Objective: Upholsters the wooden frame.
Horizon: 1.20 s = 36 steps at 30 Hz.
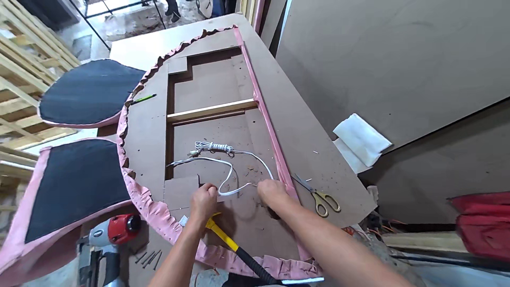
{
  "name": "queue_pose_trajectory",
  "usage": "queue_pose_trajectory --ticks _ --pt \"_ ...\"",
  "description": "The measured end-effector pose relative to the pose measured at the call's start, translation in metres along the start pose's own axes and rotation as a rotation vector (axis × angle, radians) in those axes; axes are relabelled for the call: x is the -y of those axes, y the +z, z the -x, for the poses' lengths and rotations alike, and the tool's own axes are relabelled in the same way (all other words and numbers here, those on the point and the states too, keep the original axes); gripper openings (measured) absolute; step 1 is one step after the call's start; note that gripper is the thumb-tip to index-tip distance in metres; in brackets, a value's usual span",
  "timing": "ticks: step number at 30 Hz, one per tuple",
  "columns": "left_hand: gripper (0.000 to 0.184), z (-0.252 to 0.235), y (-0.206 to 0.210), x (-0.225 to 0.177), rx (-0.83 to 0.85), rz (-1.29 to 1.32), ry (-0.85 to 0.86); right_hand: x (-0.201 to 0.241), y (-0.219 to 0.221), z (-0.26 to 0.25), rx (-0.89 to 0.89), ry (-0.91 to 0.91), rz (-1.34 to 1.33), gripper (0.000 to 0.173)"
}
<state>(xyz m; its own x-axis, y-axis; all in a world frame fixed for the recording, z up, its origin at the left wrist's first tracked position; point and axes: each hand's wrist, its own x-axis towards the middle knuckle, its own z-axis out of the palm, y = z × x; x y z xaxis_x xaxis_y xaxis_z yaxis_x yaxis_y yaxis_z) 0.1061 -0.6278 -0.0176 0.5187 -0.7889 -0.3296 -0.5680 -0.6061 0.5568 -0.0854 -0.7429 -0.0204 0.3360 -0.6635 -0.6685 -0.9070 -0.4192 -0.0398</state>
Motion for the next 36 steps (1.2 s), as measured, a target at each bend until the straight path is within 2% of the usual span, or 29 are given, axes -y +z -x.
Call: queue_pose_trajectory --ticks 1,3,5,7,9,11,14,17,21,25,28,31,36 --pt "0.038 0.006 -0.006 0.005 -0.026 0.023 0.001 0.005 0.000 0.000 -0.003 -0.014 0.027 0.022" --pt "0.032 0.015 -0.010 0.012 -0.017 0.025 0.118 0.008 0.011 -0.006 -0.056 -0.036 0.040 0.034" --pt "0.049 0.017 -0.009 0.013 0.103 -0.080 0.298 0.003 0.021 -0.013 -0.109 -0.034 0.001 0.041" --pt "0.059 0.019 -0.007 0.007 0.277 -0.291 0.361 -0.006 0.025 -0.012 -0.152 -0.014 -0.099 0.040" --pt "0.043 0.021 -0.002 0.010 0.326 -0.406 0.412 -0.014 0.025 -0.004 -0.183 -0.022 -0.191 0.040" --pt "0.028 0.021 -0.003 0.023 0.285 -0.427 0.444 -0.020 0.030 -0.001 -0.262 -0.113 -0.241 0.040" --pt "0.025 0.016 -0.002 0.038 0.123 -0.404 0.413 -0.033 0.053 -0.001 -0.487 -0.286 -0.225 0.041" --pt "0.023 -0.004 0.000 0.053 -0.008 -0.319 0.283 -0.028 0.066 0.009 -0.652 -0.390 -0.236 0.045" --pt "0.020 -0.029 -0.003 0.057 -0.020 -0.196 0.218 -0.013 0.086 0.042 -0.638 -0.411 -0.278 0.041" --pt "0.017 -0.051 -0.003 0.040 -0.056 -0.206 0.278 0.013 0.125 0.089 -0.440 -0.460 -0.243 0.048" --pt "0.021 -0.053 0.020 0.019 0.144 -0.288 0.310 0.025 0.160 0.114 -0.465 -0.523 -0.240 0.047" --pt "0.025 -0.049 0.043 0.000 0.368 -0.387 0.286 0.021 0.177 0.126 -0.515 -0.498 -0.261 0.045" --pt "0.056 -0.067 0.073 -0.028 0.587 -0.405 0.375 0.000 0.197 0.149 -0.537 -0.369 -0.339 0.043"
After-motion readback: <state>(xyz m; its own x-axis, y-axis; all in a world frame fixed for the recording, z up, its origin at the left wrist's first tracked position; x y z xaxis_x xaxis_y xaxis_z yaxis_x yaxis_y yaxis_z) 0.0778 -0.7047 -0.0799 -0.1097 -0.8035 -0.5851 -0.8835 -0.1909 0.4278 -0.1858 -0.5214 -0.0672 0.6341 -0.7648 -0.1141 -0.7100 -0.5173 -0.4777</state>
